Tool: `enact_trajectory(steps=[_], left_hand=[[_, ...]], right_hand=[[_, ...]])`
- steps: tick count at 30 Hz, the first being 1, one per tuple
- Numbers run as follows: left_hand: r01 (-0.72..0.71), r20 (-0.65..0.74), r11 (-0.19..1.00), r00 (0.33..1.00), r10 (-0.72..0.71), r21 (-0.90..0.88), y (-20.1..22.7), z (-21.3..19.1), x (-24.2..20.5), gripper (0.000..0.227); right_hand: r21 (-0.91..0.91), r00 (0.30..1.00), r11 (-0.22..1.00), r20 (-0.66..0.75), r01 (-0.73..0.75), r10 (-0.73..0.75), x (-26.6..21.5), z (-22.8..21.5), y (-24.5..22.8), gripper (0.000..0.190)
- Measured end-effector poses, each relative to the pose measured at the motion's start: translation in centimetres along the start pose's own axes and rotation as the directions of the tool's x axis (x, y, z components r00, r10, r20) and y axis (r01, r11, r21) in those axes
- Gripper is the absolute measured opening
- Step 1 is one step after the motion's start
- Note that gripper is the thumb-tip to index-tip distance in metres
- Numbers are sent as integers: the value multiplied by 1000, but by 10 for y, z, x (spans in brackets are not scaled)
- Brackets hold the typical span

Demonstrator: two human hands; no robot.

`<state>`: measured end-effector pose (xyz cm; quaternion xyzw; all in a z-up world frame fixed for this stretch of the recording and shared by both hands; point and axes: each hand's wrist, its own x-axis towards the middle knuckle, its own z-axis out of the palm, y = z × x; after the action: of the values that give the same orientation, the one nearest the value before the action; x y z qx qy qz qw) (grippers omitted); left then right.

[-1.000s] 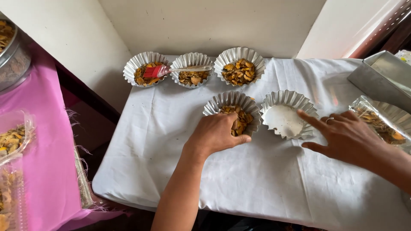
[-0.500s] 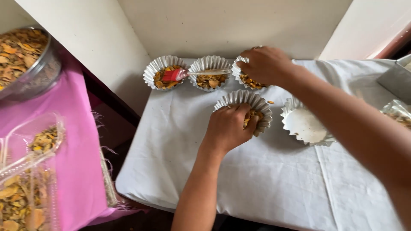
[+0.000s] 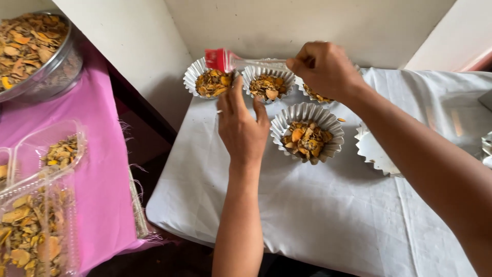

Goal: Packaging dried leaves by transferring them from foil liners into small plastic bags and using a brush to clear the liners.

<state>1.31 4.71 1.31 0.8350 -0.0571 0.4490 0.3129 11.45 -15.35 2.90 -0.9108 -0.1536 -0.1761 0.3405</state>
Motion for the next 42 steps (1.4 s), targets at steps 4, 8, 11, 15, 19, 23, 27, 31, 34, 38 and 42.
enact_trajectory(steps=[4,8,11,15,19,23,27,31,34,38,42], left_hand=[[-51,-70,984,996,63,169,-17,26,-14,67],[-163,-81,981,982,172,107,-12,39,-18,48],[-177,-94,980,981,169,-89,-12,39,-20,50],[-39,14,921,999,48,-387,-15,36,-19,64],[39,80,894,997,-3,-447,-9,34,-26,72],[214,189,771,974,-123,-600,-7,44,-36,67],[311,207,694,950,-232,-650,-38,86,-52,63],[431,320,528,901,-293,-732,5,43,-31,63],[504,409,418,862,-300,-756,10,34,-24,64],[535,469,420,845,-257,-733,14,34,-25,64],[552,509,469,830,-229,-689,17,32,-25,66]], right_hand=[[-133,987,979,-33,155,-160,-64,-64,-61,15],[-98,962,961,-70,258,-265,-123,-82,-101,13],[104,969,964,-72,245,-238,-146,-81,-108,16],[-89,938,937,114,338,-328,-157,-50,-73,26],[-472,887,776,393,419,-240,-188,-15,-28,41],[-595,900,675,293,436,-323,-192,-15,-8,14],[-632,918,668,309,393,-247,-192,-26,-7,13],[-624,912,685,378,376,-157,-182,-39,-19,15],[-569,888,768,460,295,-1,-162,-46,-31,23],[-525,919,827,393,203,24,-136,-20,-26,35],[-580,906,801,404,146,127,-121,2,-25,40]])
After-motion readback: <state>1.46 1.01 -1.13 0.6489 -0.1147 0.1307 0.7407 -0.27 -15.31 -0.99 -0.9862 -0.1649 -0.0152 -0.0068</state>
